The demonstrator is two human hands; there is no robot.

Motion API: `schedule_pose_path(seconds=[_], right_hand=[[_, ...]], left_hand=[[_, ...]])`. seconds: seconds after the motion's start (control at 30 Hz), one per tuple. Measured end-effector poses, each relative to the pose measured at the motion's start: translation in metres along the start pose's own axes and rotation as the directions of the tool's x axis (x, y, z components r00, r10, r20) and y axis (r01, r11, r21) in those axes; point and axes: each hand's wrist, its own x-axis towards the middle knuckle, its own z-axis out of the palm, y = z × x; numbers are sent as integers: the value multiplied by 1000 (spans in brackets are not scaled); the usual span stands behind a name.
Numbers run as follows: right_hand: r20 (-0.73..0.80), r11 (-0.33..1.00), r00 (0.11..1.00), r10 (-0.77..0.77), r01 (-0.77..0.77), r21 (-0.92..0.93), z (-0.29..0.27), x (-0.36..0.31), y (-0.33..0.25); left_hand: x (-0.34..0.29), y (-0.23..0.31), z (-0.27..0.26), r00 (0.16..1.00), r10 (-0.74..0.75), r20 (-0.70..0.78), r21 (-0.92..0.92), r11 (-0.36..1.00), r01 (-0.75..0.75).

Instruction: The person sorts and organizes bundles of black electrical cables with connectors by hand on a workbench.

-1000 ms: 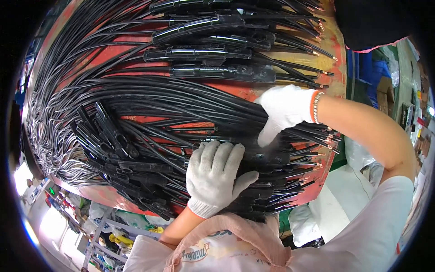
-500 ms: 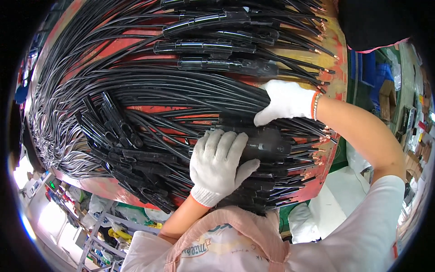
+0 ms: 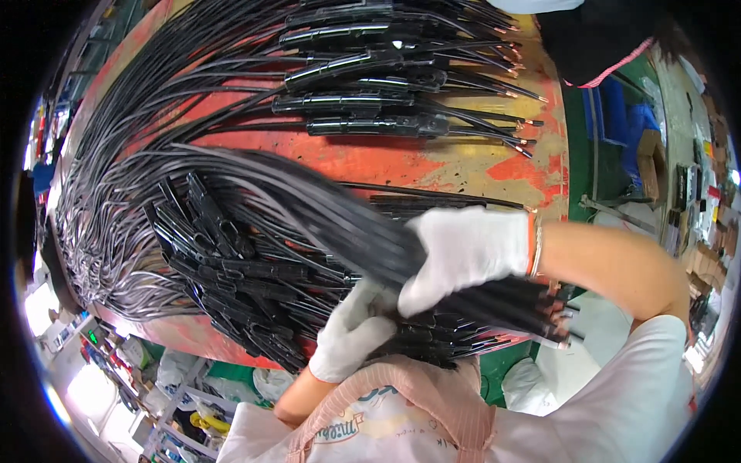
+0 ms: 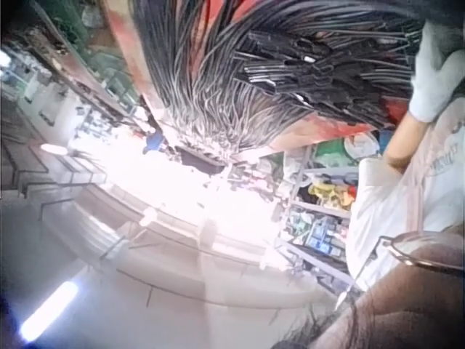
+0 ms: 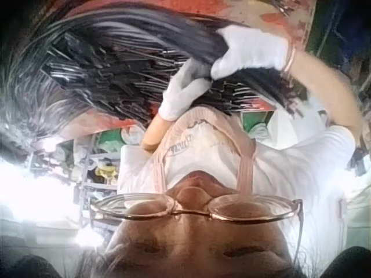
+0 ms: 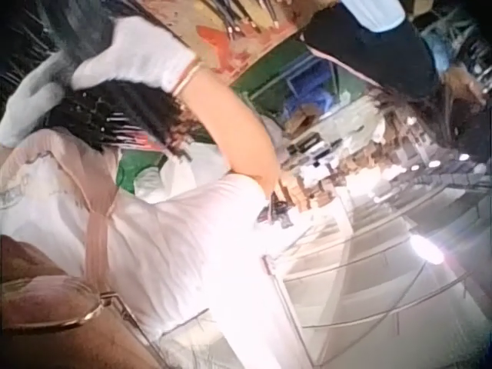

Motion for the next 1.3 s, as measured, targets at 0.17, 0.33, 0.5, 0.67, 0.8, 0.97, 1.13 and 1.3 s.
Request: schedule_pose_path(seconds=[0.17, 0.33, 0.5, 0.67, 0.8, 0.97, 1.13, 1.3], right_hand=[[10, 835, 1000, 23, -14, -550, 62, -6, -11], [-97, 482, 971, -219, 22, -876, 66, -26, -6], [-500, 618, 777, -382, -187, -764, -1, 63, 54], [-518, 559, 762, -388, -253, -790, -8, 131, 56], [-465, 412, 827, -316, -321, -853, -3, 142, 39], [-509, 473, 765, -395, -306, -826, -5, 109, 21], [-334, 889, 882, -332, 173, -424, 37, 11, -10], [-217, 930, 973, 80, -151, -335, 70, -39, -6]], left_hand=[[25, -61, 9, 892, 453, -4, -709, 628, -322], [41, -115, -18, 801, 599, 2, -783, 499, -371], [37, -92, -13, 864, 482, 146, -862, 490, -128], [41, -95, -14, 812, 549, 196, -856, 500, -131], [47, -95, -13, 721, 659, 215, -864, 472, -173], [32, -63, 13, 881, 472, -23, -804, 515, -297], [26, -36, 9, 840, 529, 118, -884, 442, -154], [21, -41, 2, 964, 259, -61, -560, 790, -248]])
